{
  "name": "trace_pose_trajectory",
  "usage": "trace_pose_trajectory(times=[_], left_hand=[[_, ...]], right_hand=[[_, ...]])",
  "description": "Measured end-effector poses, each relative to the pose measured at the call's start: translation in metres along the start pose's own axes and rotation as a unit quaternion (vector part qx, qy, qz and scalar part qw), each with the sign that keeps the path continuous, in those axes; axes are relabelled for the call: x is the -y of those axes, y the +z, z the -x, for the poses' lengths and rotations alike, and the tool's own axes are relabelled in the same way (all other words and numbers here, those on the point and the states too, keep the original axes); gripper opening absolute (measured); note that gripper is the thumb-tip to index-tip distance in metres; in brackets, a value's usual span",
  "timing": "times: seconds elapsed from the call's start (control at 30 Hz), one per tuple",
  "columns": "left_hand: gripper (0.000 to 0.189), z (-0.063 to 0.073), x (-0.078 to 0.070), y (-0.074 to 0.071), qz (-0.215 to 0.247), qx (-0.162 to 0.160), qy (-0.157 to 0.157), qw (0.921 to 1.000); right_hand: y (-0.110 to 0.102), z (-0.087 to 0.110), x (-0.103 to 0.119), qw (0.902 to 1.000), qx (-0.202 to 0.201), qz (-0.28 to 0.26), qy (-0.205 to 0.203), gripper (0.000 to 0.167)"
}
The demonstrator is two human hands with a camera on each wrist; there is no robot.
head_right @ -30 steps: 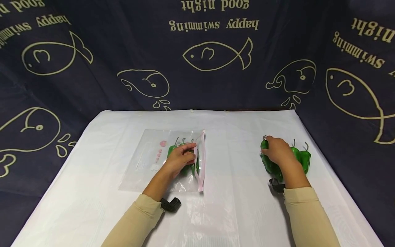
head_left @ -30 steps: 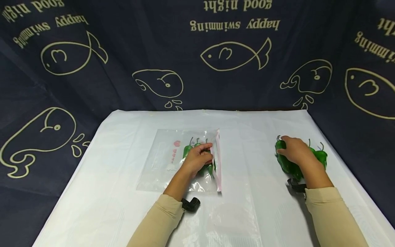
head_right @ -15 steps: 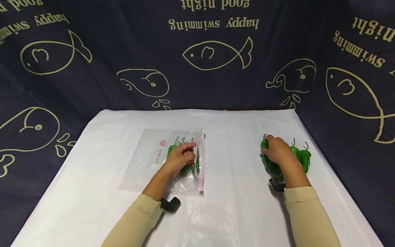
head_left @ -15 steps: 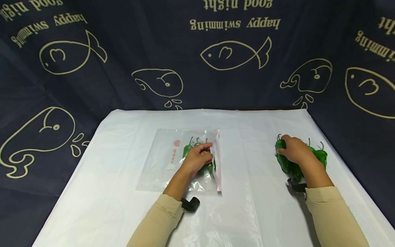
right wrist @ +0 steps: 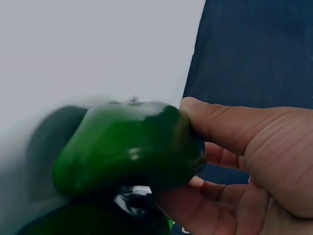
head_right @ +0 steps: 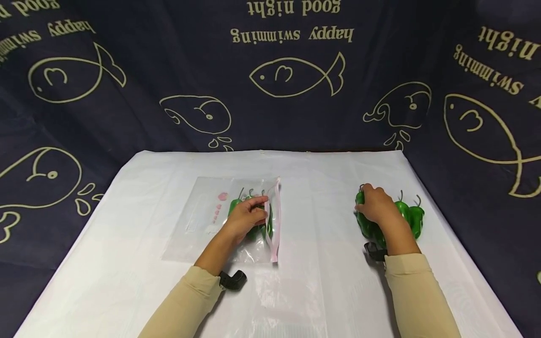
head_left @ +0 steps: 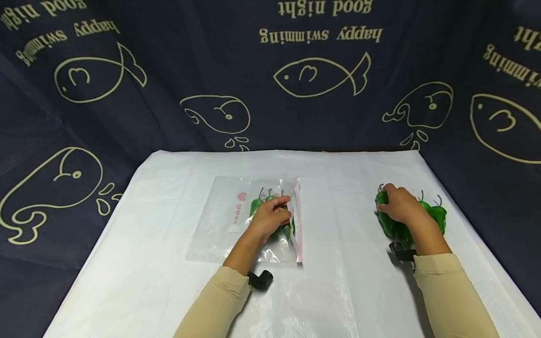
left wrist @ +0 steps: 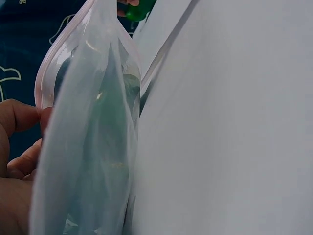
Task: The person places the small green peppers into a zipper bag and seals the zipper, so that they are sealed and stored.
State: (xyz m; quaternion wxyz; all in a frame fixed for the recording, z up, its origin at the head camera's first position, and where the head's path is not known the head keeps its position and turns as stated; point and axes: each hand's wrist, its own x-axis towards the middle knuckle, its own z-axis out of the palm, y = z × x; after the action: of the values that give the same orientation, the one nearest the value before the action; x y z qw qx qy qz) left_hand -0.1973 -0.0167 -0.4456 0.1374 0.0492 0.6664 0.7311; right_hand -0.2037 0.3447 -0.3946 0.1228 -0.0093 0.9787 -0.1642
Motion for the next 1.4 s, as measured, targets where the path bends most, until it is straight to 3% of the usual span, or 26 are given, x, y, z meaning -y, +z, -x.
trace_pose_trajectory(times=[0.43, 0.73, 0.9, 1.03, 1.17, 1.4], left_hand=[[0.053, 0.001, 0.001, 0.000, 0.012, -0.003, -0.011, 0.9999], [0.054, -0.005, 0.000, -0.003, 0.037, -0.002, -0.043, 0.9984], [0.052, 0.000, -0.014, -0.004, 0.042, -0.003, -0.059, 0.9974], [0.048, 0.005, -0.018, -0.002, 0.037, -0.016, -0.052, 0.9979], [0.048, -0.004, -0.003, -0.002, 0.030, -0.030, -0.038, 0.9984], [0.051, -0.004, -0.005, -0.001, 0.001, -0.030, -0.022, 0.9993]], right_hand=[[0.005, 0.005, 0.003, 0.9995, -0.022, -0.008, -0.022, 0.064], [0.001, 0.008, 0.010, 0.9963, -0.044, -0.045, -0.058, 0.060], [0.001, 0.008, 0.021, 0.9925, -0.048, -0.078, -0.081, 0.058], [0.002, 0.009, 0.033, 0.9890, -0.063, -0.091, -0.097, 0.057], [0.002, 0.014, 0.048, 0.9841, -0.084, -0.101, -0.120, 0.056], [0.007, 0.014, 0.075, 0.9743, -0.094, -0.139, -0.151, 0.054]])
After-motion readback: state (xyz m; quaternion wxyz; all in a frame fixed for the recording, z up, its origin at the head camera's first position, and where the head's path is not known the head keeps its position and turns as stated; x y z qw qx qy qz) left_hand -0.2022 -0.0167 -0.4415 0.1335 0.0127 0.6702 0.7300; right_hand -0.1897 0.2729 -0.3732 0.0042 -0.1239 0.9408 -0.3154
